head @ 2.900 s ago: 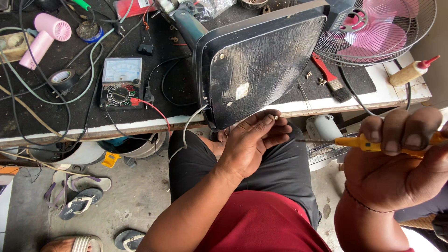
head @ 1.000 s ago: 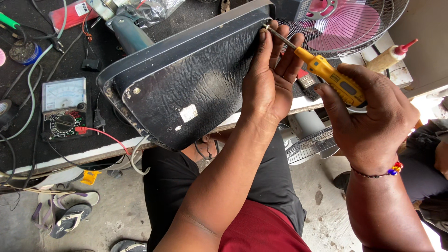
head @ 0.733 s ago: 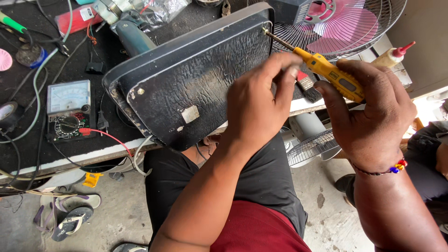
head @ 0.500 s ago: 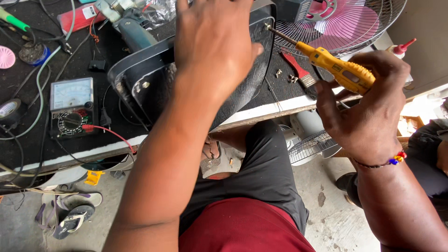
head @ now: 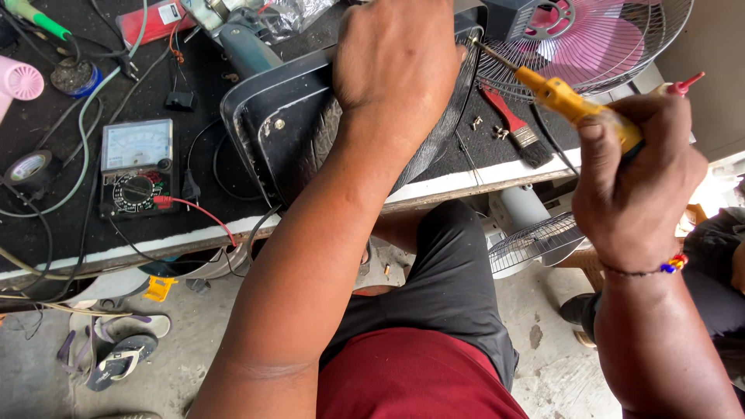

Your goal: The person uses a yellow screwdriver to remove screws from the back cover of a black electronic device. They unscrew several fasteners and place them on the workbench while holding the device steady.

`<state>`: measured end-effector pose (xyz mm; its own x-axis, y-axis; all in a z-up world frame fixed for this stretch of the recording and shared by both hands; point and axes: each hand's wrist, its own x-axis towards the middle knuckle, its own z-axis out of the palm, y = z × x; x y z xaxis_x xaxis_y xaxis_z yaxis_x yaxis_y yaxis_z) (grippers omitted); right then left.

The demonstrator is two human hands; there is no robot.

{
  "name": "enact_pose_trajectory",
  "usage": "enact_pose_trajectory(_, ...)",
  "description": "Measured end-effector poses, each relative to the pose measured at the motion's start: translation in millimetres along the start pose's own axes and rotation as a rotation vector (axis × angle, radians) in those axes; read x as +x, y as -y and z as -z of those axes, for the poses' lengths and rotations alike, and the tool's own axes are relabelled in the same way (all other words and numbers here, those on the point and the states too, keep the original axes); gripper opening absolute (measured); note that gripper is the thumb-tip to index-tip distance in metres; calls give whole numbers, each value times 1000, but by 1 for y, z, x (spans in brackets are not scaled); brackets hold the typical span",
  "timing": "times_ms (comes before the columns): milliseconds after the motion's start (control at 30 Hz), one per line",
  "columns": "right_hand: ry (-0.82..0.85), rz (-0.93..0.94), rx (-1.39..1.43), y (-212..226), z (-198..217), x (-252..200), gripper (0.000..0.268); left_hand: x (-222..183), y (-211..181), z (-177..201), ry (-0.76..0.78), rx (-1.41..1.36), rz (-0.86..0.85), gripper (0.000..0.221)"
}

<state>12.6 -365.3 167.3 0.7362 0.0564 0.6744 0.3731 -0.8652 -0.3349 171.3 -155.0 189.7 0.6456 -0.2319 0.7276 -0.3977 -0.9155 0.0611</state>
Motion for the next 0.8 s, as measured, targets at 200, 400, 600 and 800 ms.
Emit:
enact_pose_trajectory(200,-1,4,-42,-8,-1,-3,41,-7,-3,1,25,115,-33,34)
enact_pose_trajectory(400,17,68,-14,-11,1,4,40,-9,-1,-7,-67,166,-69,39)
enact_pose_trajectory(600,21,0,-40,-17,1,-1,45,-10,-5,-7,-64,170,-53,35)
enact_pose_trajectory(800,-6,-30,-144,-23,-3,-7,47,-8,-4,-8,-79,175,-60,32)
